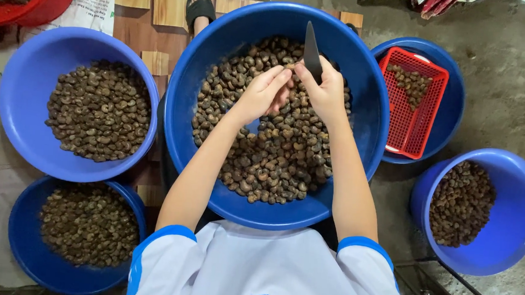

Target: Manually processing nuts using a small knife in a factory setting.

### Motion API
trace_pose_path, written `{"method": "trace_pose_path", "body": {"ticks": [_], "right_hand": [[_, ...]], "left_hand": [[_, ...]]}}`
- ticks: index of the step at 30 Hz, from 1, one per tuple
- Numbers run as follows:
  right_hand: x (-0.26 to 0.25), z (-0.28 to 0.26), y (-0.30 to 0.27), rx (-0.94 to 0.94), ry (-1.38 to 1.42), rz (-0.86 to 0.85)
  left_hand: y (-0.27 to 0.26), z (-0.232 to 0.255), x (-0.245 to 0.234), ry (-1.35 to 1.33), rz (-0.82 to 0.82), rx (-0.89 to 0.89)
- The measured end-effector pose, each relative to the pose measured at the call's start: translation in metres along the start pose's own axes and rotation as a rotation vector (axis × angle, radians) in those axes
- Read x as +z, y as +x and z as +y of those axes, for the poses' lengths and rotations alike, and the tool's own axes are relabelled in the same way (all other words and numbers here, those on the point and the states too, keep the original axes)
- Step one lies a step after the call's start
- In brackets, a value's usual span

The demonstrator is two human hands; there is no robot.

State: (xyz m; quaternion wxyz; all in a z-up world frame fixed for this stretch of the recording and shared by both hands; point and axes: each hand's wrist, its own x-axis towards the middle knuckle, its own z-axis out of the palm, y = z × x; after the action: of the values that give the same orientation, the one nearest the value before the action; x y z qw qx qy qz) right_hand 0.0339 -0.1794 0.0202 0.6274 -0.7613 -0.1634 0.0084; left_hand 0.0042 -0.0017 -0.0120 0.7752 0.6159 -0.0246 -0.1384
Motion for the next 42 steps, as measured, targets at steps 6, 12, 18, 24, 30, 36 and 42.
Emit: {"method": "trace_pose_path", "body": {"ticks": [6, 12, 18, 24, 30, 36, 42], "right_hand": [[0.011, 0.012, -0.010, -0.193, -0.842, -0.063], [0.005, -0.009, -0.008, -0.283, -0.844, -0.039], [0.004, 0.005, -0.010, -0.252, -1.000, 0.035], [0.002, 0.020, -0.010, -0.068, -0.858, 0.022], [0.021, -0.002, -0.008, 0.297, 0.383, 0.030], [-0.045, -0.021, 0.004, 0.162, 0.263, 0.469], [-0.122, 0.029, -0.004, -0.089, -0.414, 1.052]], "left_hand": [[-0.006, 0.023, -0.006, 0.431, 0.334, 0.396], [-0.015, 0.048, -0.010, 0.728, 0.337, 0.442], [-0.009, 0.038, -0.019, 0.881, 0.356, 0.411], [-0.020, 0.052, -0.009, 0.725, 0.243, 0.433], [-0.021, 0.044, 0.002, 0.879, 0.077, 0.416], [-0.003, 0.007, -0.015, 1.222, 0.170, 0.525], [0.014, -0.086, -0.001, 1.508, -0.058, 0.305]]}}
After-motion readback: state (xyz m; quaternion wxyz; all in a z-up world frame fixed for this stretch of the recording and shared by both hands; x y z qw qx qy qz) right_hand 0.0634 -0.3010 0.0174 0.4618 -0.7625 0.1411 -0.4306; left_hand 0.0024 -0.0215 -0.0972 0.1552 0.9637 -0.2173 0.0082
